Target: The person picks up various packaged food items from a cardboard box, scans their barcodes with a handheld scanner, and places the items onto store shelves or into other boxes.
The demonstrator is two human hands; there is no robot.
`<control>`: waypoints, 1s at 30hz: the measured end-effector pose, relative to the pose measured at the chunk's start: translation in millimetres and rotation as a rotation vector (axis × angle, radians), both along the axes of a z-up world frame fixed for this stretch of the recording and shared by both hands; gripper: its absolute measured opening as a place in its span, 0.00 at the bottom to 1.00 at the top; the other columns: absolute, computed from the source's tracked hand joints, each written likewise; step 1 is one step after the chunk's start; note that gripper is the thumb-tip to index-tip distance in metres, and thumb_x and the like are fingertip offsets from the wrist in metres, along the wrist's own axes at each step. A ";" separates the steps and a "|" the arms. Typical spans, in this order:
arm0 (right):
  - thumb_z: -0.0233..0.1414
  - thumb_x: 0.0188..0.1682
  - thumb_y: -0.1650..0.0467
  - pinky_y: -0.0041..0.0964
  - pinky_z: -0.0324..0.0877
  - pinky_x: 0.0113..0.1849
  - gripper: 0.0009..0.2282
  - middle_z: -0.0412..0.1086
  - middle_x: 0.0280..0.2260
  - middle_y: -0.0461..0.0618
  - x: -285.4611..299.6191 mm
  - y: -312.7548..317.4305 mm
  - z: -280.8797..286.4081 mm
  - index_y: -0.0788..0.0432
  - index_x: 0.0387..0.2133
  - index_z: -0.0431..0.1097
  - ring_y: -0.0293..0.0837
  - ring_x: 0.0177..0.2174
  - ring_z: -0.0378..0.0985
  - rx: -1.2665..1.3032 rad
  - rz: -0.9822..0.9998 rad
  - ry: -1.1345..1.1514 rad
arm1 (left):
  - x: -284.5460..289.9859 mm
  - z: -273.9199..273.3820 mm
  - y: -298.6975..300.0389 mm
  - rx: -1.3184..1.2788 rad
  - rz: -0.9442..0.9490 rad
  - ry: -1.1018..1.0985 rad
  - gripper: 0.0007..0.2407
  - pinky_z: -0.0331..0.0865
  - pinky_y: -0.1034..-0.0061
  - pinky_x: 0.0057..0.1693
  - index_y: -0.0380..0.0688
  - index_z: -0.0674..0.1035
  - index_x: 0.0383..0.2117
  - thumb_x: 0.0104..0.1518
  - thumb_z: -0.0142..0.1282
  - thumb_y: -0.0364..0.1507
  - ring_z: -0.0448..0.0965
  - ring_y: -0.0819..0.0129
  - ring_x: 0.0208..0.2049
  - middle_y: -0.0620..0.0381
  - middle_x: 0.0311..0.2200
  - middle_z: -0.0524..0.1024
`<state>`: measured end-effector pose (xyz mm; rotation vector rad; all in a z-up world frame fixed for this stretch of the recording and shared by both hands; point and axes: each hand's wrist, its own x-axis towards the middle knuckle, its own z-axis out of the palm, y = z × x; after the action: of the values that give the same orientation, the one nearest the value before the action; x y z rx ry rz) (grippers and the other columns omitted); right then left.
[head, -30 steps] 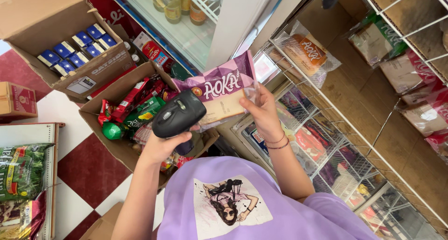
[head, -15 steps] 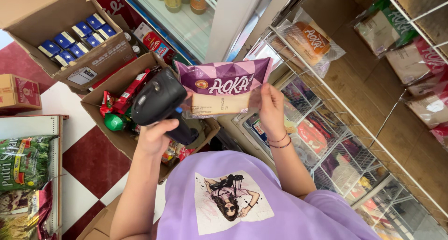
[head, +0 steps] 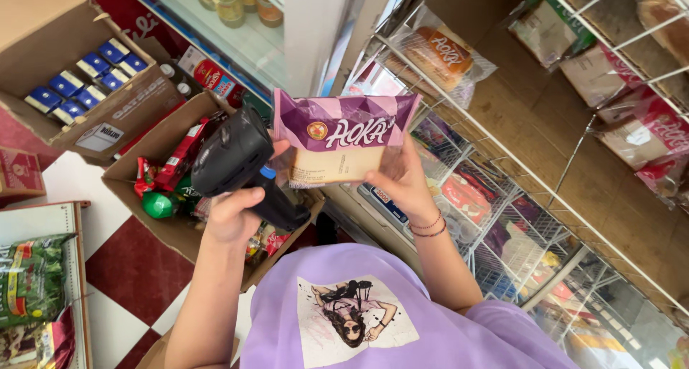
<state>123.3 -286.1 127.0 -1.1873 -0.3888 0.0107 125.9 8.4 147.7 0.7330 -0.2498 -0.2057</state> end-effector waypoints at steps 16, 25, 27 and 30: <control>0.58 0.44 0.82 0.36 0.78 0.53 0.38 0.64 0.58 0.55 -32.5 -55.5 53.1 0.60 0.68 0.47 0.45 0.55 0.74 0.279 -0.515 0.135 | 5.6 63.6 -78.0 0.480 -0.186 -0.314 0.38 0.64 0.76 0.64 0.37 0.60 0.65 0.45 0.70 0.24 0.70 0.71 0.57 0.56 0.55 0.68; 0.65 0.46 0.78 0.42 0.75 0.46 0.41 0.66 0.58 0.54 -61.9 -108.8 67.4 0.62 0.71 0.46 0.48 0.50 0.75 0.104 -0.686 -0.126 | 20.1 93.6 -145.4 0.515 -0.109 -0.630 0.34 0.66 0.76 0.65 0.34 0.61 0.64 0.50 0.69 0.25 0.73 0.69 0.53 0.50 0.59 0.65; 0.67 0.48 0.76 0.38 0.68 0.60 0.42 0.62 0.65 0.53 -63.0 -119.2 67.5 0.65 0.73 0.45 0.43 0.59 0.69 -0.006 -0.841 -0.234 | 23.7 93.8 -159.4 0.535 -0.082 -0.702 0.32 0.66 0.76 0.64 0.37 0.63 0.63 0.51 0.69 0.25 0.73 0.69 0.53 0.51 0.58 0.64; 0.68 0.48 0.74 0.37 0.68 0.61 0.41 0.63 0.63 0.54 -68.2 -133.0 76.4 0.69 0.72 0.49 0.43 0.59 0.70 -0.106 -0.933 -0.276 | 30.4 94.5 -179.0 0.607 0.050 -0.900 0.27 0.68 0.76 0.62 0.48 0.70 0.60 0.53 0.68 0.24 0.73 0.69 0.53 0.52 0.56 0.61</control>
<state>55.1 -419.1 203.4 -1.3864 -0.0429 -0.9561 156.2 -170.6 242.2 1.4096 -1.0529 0.1234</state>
